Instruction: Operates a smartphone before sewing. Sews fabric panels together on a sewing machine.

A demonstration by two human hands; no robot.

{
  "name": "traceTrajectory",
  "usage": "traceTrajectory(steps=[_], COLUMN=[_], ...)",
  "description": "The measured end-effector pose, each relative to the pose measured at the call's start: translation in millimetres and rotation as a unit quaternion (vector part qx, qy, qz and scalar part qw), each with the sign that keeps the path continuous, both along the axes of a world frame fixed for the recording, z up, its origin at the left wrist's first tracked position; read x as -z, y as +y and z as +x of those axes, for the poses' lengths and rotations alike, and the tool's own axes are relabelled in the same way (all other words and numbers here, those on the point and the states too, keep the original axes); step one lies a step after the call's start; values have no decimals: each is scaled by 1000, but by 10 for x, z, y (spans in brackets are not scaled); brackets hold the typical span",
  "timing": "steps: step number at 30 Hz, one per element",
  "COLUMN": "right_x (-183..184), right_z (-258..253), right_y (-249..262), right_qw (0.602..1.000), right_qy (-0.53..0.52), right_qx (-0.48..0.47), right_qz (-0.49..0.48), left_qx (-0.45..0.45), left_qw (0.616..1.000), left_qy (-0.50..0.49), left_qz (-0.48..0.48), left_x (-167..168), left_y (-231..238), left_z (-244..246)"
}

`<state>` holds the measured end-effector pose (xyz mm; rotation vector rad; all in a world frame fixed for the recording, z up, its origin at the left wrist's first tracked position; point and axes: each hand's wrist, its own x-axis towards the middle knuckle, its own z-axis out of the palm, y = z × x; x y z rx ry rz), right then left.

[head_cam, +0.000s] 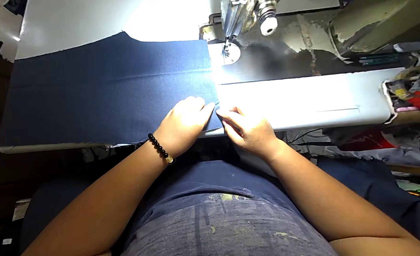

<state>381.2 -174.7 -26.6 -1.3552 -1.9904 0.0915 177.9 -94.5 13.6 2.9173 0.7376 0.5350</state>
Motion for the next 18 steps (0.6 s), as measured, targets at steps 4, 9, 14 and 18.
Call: traceTrajectory(steps=[4, 9, 14, 18], right_x=[-1, -33, -218, -268], right_z=[1, 7, 34, 185], right_y=[-1, 10, -43, 116], right_qw=[1000, 1000, 995, 970], right_qy=[-4, 20, -46, -131], right_qx=[1, -4, -36, -103], right_qz=[2, -11, -83, -180], left_qx=[16, 31, -10, -20], left_qw=[1000, 999, 999, 992], left_qy=[11, 30, 38, 10], left_qz=[-4, -2, -32, -126], left_x=[-31, -62, 18, 144], left_y=[19, 61, 86, 253], left_z=[10, 13, -36, -45])
